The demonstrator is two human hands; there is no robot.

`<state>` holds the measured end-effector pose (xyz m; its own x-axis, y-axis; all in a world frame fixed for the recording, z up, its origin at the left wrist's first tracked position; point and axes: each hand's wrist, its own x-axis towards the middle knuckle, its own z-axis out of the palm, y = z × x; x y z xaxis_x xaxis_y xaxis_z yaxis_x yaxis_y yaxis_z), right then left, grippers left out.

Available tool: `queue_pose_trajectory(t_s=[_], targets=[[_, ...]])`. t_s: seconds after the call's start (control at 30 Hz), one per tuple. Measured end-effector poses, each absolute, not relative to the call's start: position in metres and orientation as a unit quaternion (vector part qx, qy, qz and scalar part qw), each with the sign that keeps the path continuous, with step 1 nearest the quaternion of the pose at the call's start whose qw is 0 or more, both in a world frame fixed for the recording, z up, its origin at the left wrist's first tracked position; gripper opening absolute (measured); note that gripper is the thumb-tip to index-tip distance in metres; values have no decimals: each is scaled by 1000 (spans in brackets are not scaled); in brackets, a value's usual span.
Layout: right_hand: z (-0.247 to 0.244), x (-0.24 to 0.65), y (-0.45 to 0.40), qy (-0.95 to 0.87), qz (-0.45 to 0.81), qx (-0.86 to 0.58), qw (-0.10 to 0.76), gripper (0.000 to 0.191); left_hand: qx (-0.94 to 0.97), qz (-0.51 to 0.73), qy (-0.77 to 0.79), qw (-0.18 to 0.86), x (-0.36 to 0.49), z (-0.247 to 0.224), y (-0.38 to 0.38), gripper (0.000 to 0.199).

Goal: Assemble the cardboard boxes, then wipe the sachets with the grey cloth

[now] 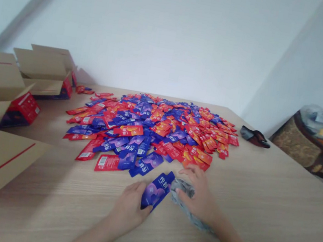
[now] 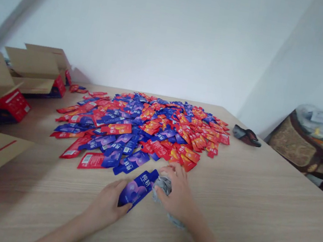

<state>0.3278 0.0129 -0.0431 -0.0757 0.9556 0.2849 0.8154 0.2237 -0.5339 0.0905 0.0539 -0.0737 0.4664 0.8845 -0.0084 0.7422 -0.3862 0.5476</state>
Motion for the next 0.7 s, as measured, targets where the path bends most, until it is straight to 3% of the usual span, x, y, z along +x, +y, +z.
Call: queue_pose_trajectory(t_s=[0.13, 0.23, 0.33, 0.47, 0.57, 0.7], targets=[[-59, 316, 24, -721, 215, -587, 301, 54, 770, 213, 472, 373, 90, -85, 66, 30], [-70, 309, 44, -660, 217, -611, 380, 68, 694, 287, 441, 492, 90, -77, 86, 31], [-60, 302, 79, -596, 309, -586, 454, 77, 672, 324, 428, 510, 97, -56, 116, 35], [-25, 290, 145, -544, 459, -520, 472, 46, 675, 342, 437, 487, 119, -28, 171, 23], [-4, 280, 203, -534, 434, -537, 487, 30, 665, 344, 476, 461, 135, -12, 223, 25], [10, 270, 277, -537, 372, -593, 470, 26, 653, 332, 538, 417, 145, 5, 300, 36]])
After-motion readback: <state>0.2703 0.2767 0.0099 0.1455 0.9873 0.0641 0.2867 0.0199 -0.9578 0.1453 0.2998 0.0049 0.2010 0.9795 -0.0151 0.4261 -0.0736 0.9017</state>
